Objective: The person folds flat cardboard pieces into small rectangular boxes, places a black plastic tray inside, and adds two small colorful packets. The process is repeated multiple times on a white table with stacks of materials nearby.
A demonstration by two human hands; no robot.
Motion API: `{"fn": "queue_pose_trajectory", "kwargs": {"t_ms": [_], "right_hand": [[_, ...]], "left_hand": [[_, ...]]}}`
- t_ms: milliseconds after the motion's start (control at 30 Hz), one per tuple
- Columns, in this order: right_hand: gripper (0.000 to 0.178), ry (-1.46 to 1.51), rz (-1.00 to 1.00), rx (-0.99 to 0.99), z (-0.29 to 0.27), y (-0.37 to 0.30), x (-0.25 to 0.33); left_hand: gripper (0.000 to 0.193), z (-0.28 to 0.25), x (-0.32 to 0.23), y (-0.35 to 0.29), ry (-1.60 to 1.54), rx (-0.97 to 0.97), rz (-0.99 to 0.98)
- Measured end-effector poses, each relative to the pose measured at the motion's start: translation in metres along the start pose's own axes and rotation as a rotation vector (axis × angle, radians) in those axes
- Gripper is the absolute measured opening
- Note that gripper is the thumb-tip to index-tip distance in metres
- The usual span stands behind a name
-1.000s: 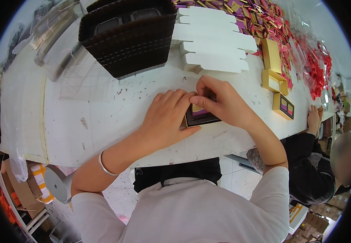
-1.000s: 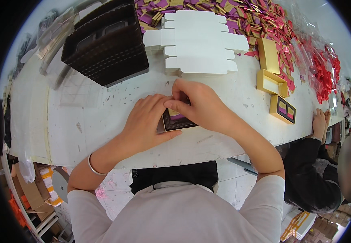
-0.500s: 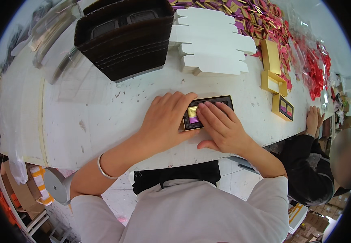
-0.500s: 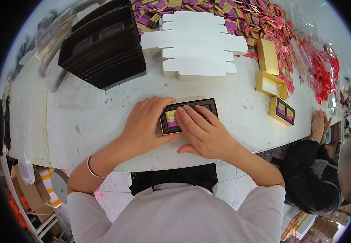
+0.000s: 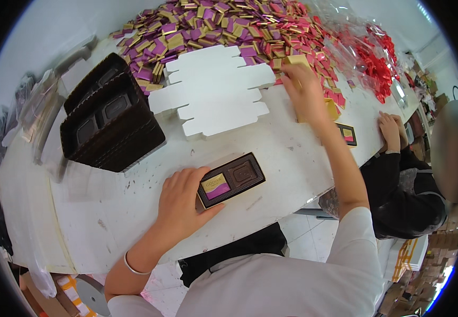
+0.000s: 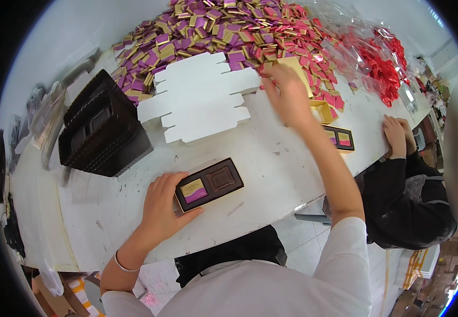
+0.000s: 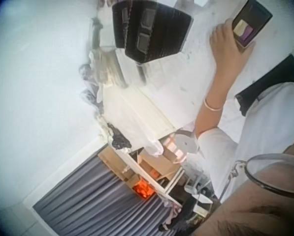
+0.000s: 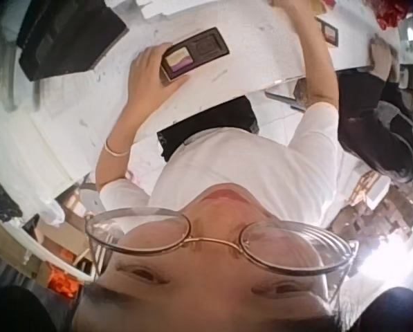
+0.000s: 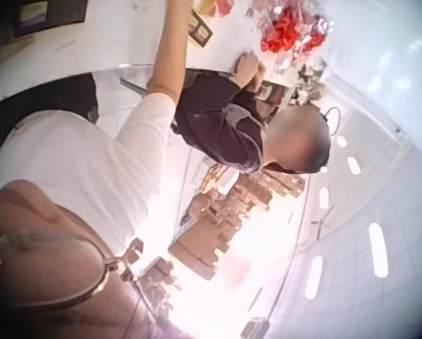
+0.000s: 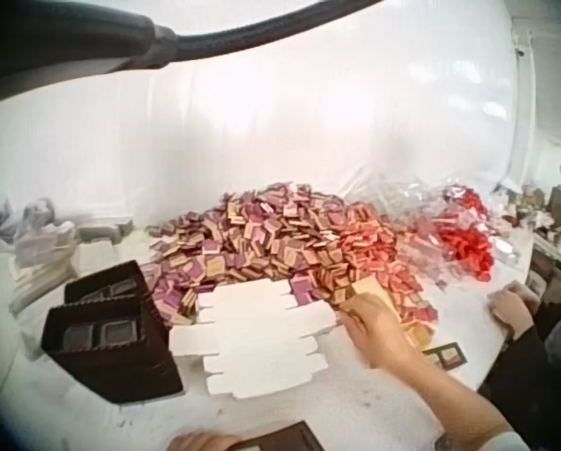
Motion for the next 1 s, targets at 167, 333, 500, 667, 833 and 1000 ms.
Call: {"fn": "queue_pose_trajectory", "kwargs": {"t_ms": [167,333,500,667,833,1000], "right_hand": [[0.025,-0.679,-0.230,0.241,0.060,0.031,-0.069],[0.013,-0.557,-0.253,-0.007,0.035,0.042,-0.066],[0.020,0.313,0.016,0.016,-0.021,0.003,-0.002],[0.022,0.551,-0.306,0.579,0.020,-0.090,0.102],[0.027,0.598,-0.277,0.496,0.024,-0.102,0.106],[0.025,0.620,-0.178,0.534,0.034,-0.105,0.106]], "left_hand": [[0.068,0.000,-0.001,0.002,-0.003,0.002,0.016],[0.068,-0.001,-0.001,0.001,-0.001,-0.031,0.060],[0.068,-0.002,0.001,-0.005,0.012,-0.050,0.045],[0.068,0.001,-0.001,-0.001,0.020,-0.037,0.069],[0.069,0.001,0.000,-0.002,0.009,-0.031,0.055],[0.069,0.000,0.001,-0.002,-0.005,-0.024,0.057]]}}
Point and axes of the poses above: each hand's wrist, its own y-axis towards the middle knuckle, its own z-axis out of the palm, x = y × z, the point moved 8 cm from there along y, towards the middle knuckle, and after that the axes turned 5 degrees about x, right-handed, at the moved point
